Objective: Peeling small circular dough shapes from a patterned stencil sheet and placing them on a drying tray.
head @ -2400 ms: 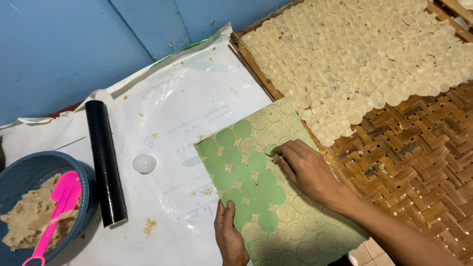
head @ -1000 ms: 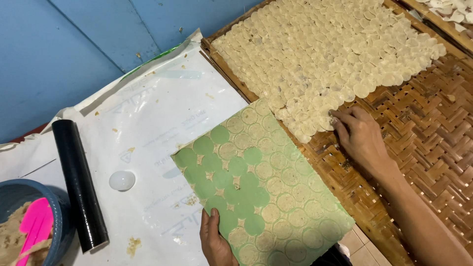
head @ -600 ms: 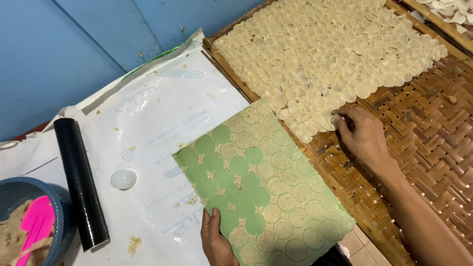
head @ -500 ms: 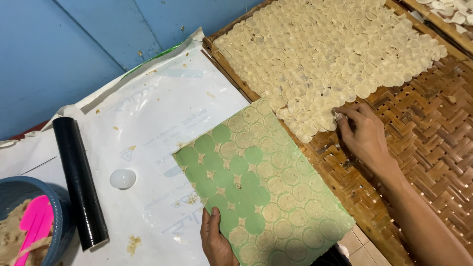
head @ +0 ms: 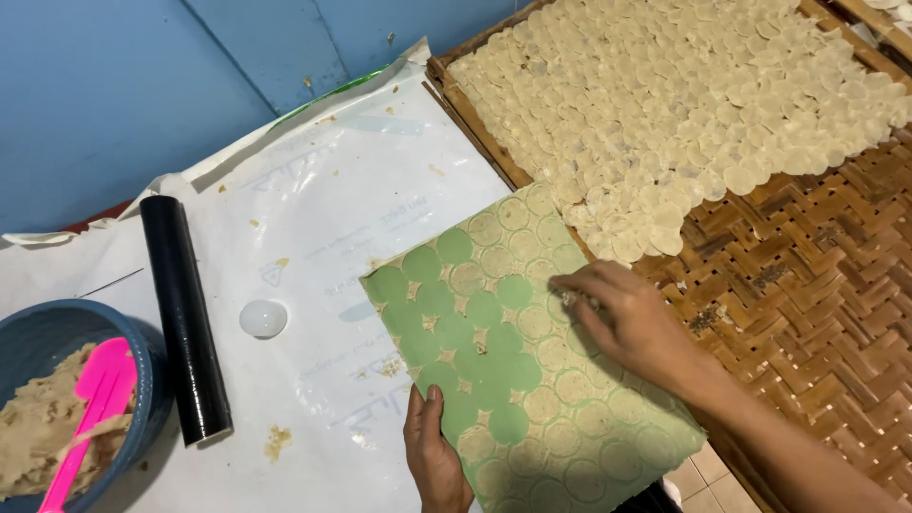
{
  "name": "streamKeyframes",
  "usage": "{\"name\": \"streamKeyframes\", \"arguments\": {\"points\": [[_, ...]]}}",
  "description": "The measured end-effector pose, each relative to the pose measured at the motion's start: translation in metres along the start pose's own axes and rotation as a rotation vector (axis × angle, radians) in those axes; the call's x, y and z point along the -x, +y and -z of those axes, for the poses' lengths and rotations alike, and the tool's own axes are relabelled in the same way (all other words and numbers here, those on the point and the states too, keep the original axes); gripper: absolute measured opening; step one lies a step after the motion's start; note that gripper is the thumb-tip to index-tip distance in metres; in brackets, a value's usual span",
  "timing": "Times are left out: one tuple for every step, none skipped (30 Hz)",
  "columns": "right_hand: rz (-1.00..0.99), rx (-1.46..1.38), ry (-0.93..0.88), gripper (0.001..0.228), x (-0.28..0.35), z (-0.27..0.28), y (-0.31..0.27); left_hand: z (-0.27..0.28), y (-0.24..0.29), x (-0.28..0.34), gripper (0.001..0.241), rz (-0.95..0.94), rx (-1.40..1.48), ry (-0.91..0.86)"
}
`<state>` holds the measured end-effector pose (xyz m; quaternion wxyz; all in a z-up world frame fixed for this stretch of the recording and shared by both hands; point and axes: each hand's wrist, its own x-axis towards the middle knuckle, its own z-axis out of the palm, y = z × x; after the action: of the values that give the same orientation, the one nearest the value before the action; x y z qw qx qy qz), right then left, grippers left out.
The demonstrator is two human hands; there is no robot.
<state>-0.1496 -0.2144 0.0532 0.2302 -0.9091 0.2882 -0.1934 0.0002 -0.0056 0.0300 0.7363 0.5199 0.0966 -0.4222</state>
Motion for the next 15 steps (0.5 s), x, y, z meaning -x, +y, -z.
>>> {"name": "streamKeyframes", "arguments": {"points": [[0.003, -0.002, -0.002, 0.027, 0.001, -0.003, -0.007, 0.002, -0.002, -0.001, 0.047, -0.002, 0.001, 0.004], [0.053, 0.069, -0.036, 0.032, 0.001, -0.005, -0.014, 0.004, -0.003, -0.002, 0.046, -0.002, 0.033, -0.024], [0.102, 0.140, -0.069, 0.037, 0.002, -0.008, -0.021, 0.006, -0.005, -0.003, 0.045, -0.002, 0.064, -0.052], [0.105, 0.140, -0.071, 0.037, 0.001, -0.009, -0.025, 0.007, -0.005, -0.003, 0.045, -0.004, 0.067, -0.050], [0.115, 0.161, -0.116, 0.038, 0.001, -0.010, -0.028, 0.007, -0.005, -0.003, 0.045, -0.005, 0.087, -0.068], [0.120, 0.182, -0.161, 0.039, 0.001, -0.011, -0.031, 0.007, -0.006, -0.003, 0.045, -0.004, 0.104, -0.087], [0.120, 0.183, -0.161, 0.039, 0.002, -0.015, -0.025, 0.007, -0.006, -0.004, 0.045, -0.003, 0.105, -0.087], [0.160, 0.248, -0.179, 0.039, 0.004, -0.020, -0.020, 0.007, -0.006, -0.004, 0.045, -0.009, 0.090, -0.081], [0.200, 0.314, -0.197, 0.040, 0.007, -0.024, -0.014, 0.007, -0.006, -0.003, 0.045, -0.015, 0.075, -0.074], [0.199, 0.314, -0.197, 0.040, 0.005, -0.021, -0.018, 0.006, -0.005, -0.003, 0.045, -0.014, 0.074, -0.074], [0.179, 0.274, -0.169, 0.031, 0.004, -0.018, -0.022, 0.005, -0.004, -0.002, 0.046, -0.015, 0.053, -0.050], [0.158, 0.235, -0.138, 0.024, 0.003, -0.015, -0.026, 0.003, -0.002, -0.002, 0.047, -0.016, 0.029, -0.029], [0.155, 0.235, -0.136, 0.024, 0.002, -0.016, -0.025, 0.005, -0.005, -0.003, 0.047, -0.015, 0.027, -0.032], [0.149, 0.212, -0.150, 0.021, 0.001, -0.017, -0.023, 0.007, -0.006, -0.004, 0.045, -0.019, 0.041, -0.047], [0.143, 0.188, -0.164, 0.018, 0.001, -0.018, -0.021, 0.008, -0.008, -0.005, 0.043, -0.023, 0.056, -0.063]]}}
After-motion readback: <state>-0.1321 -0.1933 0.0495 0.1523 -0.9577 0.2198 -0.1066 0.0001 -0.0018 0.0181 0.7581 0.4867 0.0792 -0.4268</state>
